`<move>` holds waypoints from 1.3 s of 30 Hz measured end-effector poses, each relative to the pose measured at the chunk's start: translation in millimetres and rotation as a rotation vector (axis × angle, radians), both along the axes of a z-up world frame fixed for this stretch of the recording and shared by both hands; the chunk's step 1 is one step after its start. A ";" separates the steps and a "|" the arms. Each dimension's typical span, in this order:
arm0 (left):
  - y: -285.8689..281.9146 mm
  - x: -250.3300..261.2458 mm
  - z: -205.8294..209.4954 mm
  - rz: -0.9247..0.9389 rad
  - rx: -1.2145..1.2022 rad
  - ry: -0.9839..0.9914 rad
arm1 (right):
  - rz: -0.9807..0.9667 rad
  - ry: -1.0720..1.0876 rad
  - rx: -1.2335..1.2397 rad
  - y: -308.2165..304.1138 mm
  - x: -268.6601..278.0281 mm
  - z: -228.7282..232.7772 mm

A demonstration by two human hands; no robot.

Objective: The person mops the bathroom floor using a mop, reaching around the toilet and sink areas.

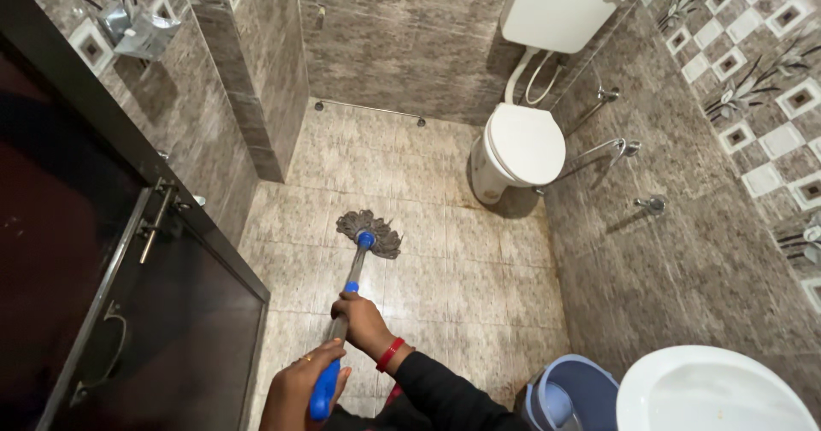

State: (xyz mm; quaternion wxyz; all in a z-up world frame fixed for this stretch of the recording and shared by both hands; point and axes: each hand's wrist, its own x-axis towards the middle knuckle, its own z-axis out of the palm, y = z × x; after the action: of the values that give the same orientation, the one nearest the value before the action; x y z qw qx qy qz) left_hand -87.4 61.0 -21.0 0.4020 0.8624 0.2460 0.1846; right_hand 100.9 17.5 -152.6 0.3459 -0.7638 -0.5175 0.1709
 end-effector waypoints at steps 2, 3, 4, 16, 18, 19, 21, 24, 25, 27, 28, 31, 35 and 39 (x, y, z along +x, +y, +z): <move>2.5 3.3 -2.7 0.024 -0.022 -0.023 | 0.014 0.017 0.002 3.6 7.8 -0.4; 5.2 8.0 -3.5 0.035 -0.033 -0.035 | 0.020 0.024 0.003 7.9 14.4 -1.3; 9.3 15.7 -4.6 0.041 -0.037 -0.042 | 0.017 0.018 0.013 13.4 22.2 -3.2; 38.1 160.9 -50.7 0.101 -0.059 -0.069 | 0.054 -0.041 -0.067 76.3 187.2 -79.8; 45.3 188.2 -65.0 0.090 -0.043 -0.114 | 0.049 -0.043 -0.051 86.7 217.1 -91.7; 46.5 200.7 -71.4 0.093 -0.048 -0.093 | 0.034 -0.044 -0.066 89.2 229.0 -96.7; 46.8 219.7 -81.1 0.102 -0.056 -0.052 | 0.008 -0.048 -0.093 93.5 246.6 -105.1; 40.7 220.0 -85.2 0.132 -0.081 -0.047 | 0.001 -0.045 -0.075 93.3 247.1 -112.0; 40.1 215.6 -83.9 0.130 -0.100 -0.028 | 0.009 -0.050 -0.068 92.0 243.1 -112.7; 40.4 198.9 -80.1 0.128 -0.137 0.014 | 0.025 -0.056 -0.053 90.0 226.4 -114.0; 37.6 188.5 -77.9 0.130 -0.142 -0.013 | 0.021 -0.054 -0.055 87.3 216.5 -114.7; 35.2 150.5 -69.3 0.120 -0.115 -0.068 | 0.005 -0.048 -0.031 82.8 178.2 -110.9; 26.7 83.1 -68.7 0.129 -0.088 -0.036 | 0.021 -0.038 -0.012 68.4 108.5 -92.2; 16.4 13.9 -80.7 0.140 -0.063 -0.036 | 0.048 -0.010 -0.026 49.5 38.5 -70.8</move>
State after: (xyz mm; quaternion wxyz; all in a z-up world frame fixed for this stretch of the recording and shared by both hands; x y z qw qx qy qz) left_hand -73.6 77.4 -101.7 0.4195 0.8265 0.3044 0.2197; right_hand 139.5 67.0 -223.4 0.3291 -0.7564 -0.5351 0.1820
